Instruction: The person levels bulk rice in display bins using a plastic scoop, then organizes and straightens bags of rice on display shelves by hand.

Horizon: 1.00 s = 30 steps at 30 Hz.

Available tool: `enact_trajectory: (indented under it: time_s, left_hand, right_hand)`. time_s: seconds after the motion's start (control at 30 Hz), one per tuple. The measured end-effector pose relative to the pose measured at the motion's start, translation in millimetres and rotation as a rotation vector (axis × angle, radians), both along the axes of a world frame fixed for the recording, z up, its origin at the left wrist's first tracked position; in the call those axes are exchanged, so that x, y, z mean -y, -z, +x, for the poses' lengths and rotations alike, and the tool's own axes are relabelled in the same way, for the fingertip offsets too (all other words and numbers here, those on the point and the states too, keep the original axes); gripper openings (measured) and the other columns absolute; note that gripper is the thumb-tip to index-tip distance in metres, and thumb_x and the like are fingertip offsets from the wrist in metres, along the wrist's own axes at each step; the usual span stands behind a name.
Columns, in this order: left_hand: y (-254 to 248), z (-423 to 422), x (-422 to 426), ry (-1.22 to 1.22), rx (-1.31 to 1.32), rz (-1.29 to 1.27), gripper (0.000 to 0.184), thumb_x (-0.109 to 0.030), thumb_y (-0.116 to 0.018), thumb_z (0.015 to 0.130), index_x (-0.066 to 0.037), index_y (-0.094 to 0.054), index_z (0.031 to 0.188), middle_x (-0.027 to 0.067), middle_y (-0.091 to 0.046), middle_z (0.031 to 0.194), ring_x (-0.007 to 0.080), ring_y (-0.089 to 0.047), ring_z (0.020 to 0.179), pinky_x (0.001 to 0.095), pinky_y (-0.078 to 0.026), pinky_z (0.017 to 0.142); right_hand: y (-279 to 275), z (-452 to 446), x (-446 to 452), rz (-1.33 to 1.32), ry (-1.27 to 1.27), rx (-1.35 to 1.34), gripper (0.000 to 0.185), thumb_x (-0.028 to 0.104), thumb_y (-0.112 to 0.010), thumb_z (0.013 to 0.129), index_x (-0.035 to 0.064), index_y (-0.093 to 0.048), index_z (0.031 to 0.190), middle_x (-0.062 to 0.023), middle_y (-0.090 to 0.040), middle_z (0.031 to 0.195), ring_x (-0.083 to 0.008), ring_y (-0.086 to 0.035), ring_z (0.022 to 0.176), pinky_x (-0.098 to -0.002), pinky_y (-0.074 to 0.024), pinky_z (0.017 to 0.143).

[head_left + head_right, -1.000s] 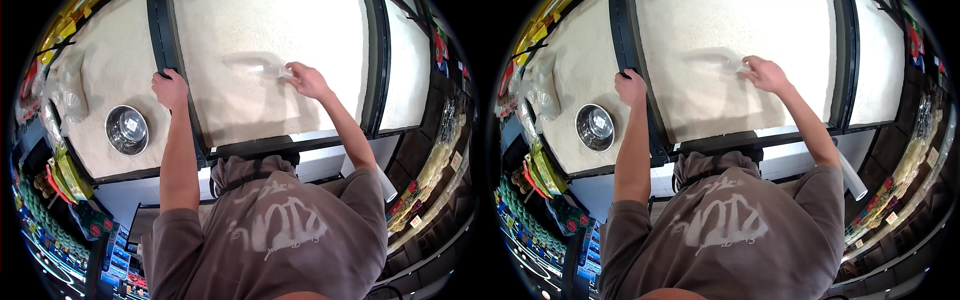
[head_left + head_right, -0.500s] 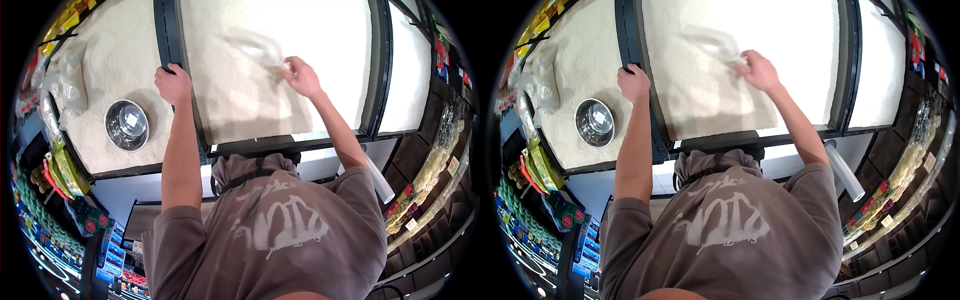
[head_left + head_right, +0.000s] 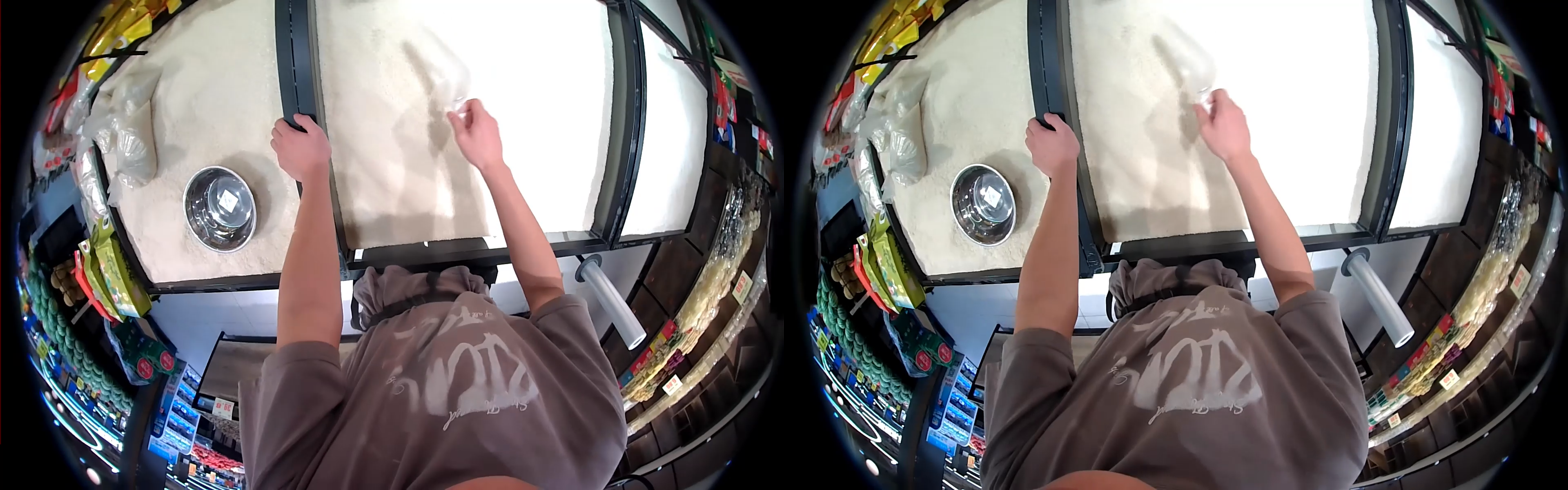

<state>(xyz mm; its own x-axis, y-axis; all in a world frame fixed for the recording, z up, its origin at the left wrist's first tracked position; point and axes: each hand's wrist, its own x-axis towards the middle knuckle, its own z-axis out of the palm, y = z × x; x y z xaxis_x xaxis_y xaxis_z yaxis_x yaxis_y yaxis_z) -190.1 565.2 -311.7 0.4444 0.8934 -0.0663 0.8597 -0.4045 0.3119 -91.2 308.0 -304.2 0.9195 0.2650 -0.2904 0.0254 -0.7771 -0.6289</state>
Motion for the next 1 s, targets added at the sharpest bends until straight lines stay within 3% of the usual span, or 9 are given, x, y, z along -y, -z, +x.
enact_trajectory:
  time_s: [0.13, 0.2, 0.3, 0.33, 0.5, 0.67, 0.8, 0.9, 1.0]
  left_hand:
    - [-4, 1, 2, -0.012, -0.006, -0.024, 0.036, -0.034, -0.04, 0.09, 0.0, -0.053, 0.096, 0.0147, -0.056, 0.098, 0.0327, -0.053, 0.094, 0.0447, -0.047, 0.076]
    - [-3, 0, 2, -0.017, -0.003, -0.018, 0.036, -0.034, -0.04, 0.09, 0.0, -0.052, 0.096, 0.0144, -0.056, 0.098, 0.0325, -0.053, 0.093, 0.0445, -0.047, 0.075]
    - [2, -1, 2, -0.012, 0.01, -0.007, 0.035, -0.033, -0.041, 0.09, -0.001, -0.052, 0.095, 0.014, -0.056, 0.097, 0.0322, -0.053, 0.093, 0.0441, -0.048, 0.075]
    - [3, -1, 2, -0.009, 0.02, 0.004, 0.034, -0.033, -0.041, 0.09, -0.001, -0.052, 0.095, 0.0138, -0.056, 0.097, 0.0321, -0.053, 0.093, 0.0439, -0.048, 0.075]
    - [-1, -1, 1, -0.004, 0.009, -0.013, 0.032, -0.032, -0.043, 0.089, -0.002, -0.052, 0.095, 0.0135, -0.056, 0.095, 0.0321, -0.053, 0.092, 0.0436, -0.047, 0.074]
    - [1, 0, 1, 0.004, 0.041, -0.002, 0.031, -0.031, -0.044, 0.088, -0.002, -0.052, 0.095, 0.0135, -0.055, 0.095, 0.0321, -0.053, 0.092, 0.0435, -0.047, 0.075]
    - [3, 0, 2, -0.001, 0.058, 0.012, 0.031, -0.03, -0.044, 0.088, -0.002, -0.052, 0.096, 0.0138, -0.055, 0.096, 0.0321, -0.052, 0.092, 0.0437, -0.046, 0.075]
    - [5, -2, 1, 0.003, 0.041, 0.009, 0.031, -0.03, -0.044, 0.088, -0.001, -0.052, 0.097, 0.0141, -0.056, 0.097, 0.0324, -0.053, 0.092, 0.0439, -0.046, 0.075]
    - [4, -2, 2, 0.008, 0.041, -0.008, 0.031, -0.029, -0.044, 0.088, -0.001, -0.052, 0.097, 0.0144, -0.056, 0.097, 0.033, -0.053, 0.091, 0.0441, -0.046, 0.075]
  right_hand:
    - [-9, 0, -25, -0.002, -0.479, -0.236, 0.028, 0.028, -0.061, 0.082, 0.0028, -0.055, 0.092, -0.011, -0.056, 0.066, -0.0271, -0.055, 0.063, -0.0372, -0.0433, 0.06]
    - [2, 5, -26, -0.008, -0.545, -0.156, 0.027, 0.027, -0.062, 0.081, 0.003, -0.055, 0.091, -0.0098, -0.056, 0.065, -0.0256, -0.054, 0.063, -0.0363, -0.0426, 0.059]
    - [0, 28, -18, -0.035, -0.34, -0.185, 0.026, 0.027, -0.062, 0.082, 0.0031, -0.055, 0.089, -0.0085, -0.057, 0.065, -0.0222, -0.054, 0.061, -0.0357, -0.0429, 0.059]
    - [3, 38, -11, -0.053, -0.208, -0.195, 0.031, 0.031, -0.061, 0.081, 0.0028, -0.056, 0.093, -0.0124, -0.062, 0.075, -0.0282, -0.06, 0.071, -0.0392, -0.0465, 0.065]
    - [-1, 59, 3, -0.019, 0.168, -0.015, 0.029, 0.028, -0.062, 0.082, 0.0019, -0.057, 0.093, -0.0112, -0.06, 0.068, -0.0257, -0.058, 0.062, -0.0371, -0.0458, 0.06]
    - [-13, 34, -44, 0.007, -0.237, -0.158, 0.029, 0.028, -0.064, 0.081, 0.0008, -0.057, 0.09, -0.0127, -0.061, 0.069, -0.0273, -0.059, 0.064, -0.037, -0.0466, 0.061]
    - [9, 35, -60, 0.034, -0.215, -0.181, 0.029, 0.027, -0.064, 0.081, 0.0014, -0.056, 0.091, -0.0141, -0.062, 0.071, -0.0291, -0.06, 0.066, -0.0377, -0.0471, 0.062]
    - [27, 47, -43, -0.002, 0.271, 0.035, 0.028, 0.026, -0.062, 0.082, 0.0006, -0.053, 0.091, -0.016, -0.062, 0.072, -0.0307, -0.06, 0.067, -0.0402, -0.0471, 0.064]
    - [19, 54, -42, 0.058, 0.394, 0.083, 0.028, 0.026, -0.062, 0.083, 0.0, -0.053, 0.09, -0.0159, -0.062, 0.072, -0.0313, -0.06, 0.067, -0.0402, -0.0468, 0.064]
